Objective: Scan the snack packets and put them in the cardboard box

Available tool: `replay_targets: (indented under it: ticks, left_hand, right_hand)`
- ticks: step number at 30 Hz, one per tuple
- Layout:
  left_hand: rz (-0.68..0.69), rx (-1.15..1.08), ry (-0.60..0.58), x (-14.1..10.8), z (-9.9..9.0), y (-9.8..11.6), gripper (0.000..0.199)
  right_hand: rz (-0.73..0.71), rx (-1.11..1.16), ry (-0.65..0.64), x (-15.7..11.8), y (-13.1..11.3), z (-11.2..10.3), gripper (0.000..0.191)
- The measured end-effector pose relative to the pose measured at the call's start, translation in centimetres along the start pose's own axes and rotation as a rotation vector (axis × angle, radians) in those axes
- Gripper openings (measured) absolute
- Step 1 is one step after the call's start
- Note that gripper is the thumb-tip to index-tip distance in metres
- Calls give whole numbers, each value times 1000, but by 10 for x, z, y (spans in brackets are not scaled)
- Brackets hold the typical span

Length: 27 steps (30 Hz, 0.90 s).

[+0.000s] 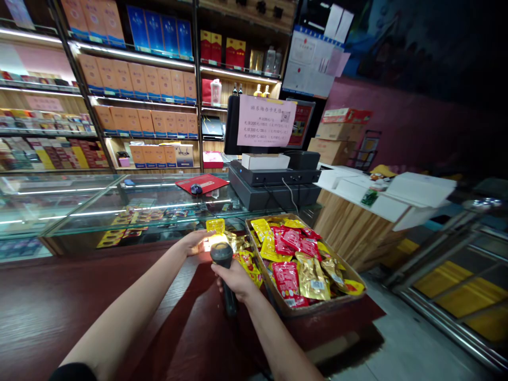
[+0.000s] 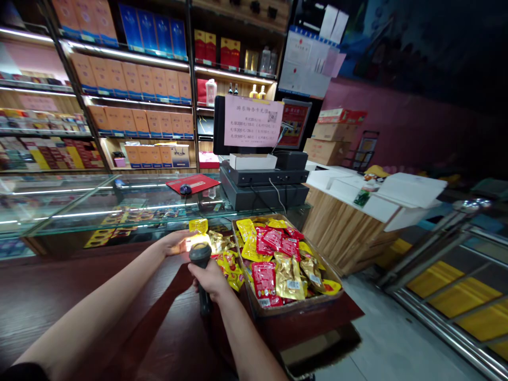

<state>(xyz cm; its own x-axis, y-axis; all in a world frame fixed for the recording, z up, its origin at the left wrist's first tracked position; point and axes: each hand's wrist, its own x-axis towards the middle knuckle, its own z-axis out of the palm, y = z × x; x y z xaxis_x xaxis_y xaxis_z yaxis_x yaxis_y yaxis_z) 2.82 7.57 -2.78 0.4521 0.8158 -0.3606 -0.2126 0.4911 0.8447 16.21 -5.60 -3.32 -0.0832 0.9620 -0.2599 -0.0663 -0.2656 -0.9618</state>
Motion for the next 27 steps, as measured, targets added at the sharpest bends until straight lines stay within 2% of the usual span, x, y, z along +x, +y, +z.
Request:
replay_targets:
  ticks: [4,7,9,11,16,22,27]
  left_hand:
    - [-11,22,-18,-3,2,1,32]
    - [-68,59,-1,-10,7,5,33]
    - [-106,58,-57,-18,16,11,35]
    - [-152,44,-167,-27,31,18,43]
    - [-230,-45,-385,-36,89,40,63]
    - [-234,-62,-461,-11,172,56,79]
    - [-241,-21,-480,13,240,54,89]
  right_hand:
    - [-3,8,13,-1,-1,-2,24]
    - [-134,43,86,-8,-13,-13,29]
    - [-264,80,130,-15,-29,-25,33]
    - [-284,136,132,-21,-48,-41,37]
    - [-56,310,97,-29,-91,-90,27]
    - [-39,372,170,-43,-126,-162,16]
    - [-75,392,248,-69,-145,-210,12]
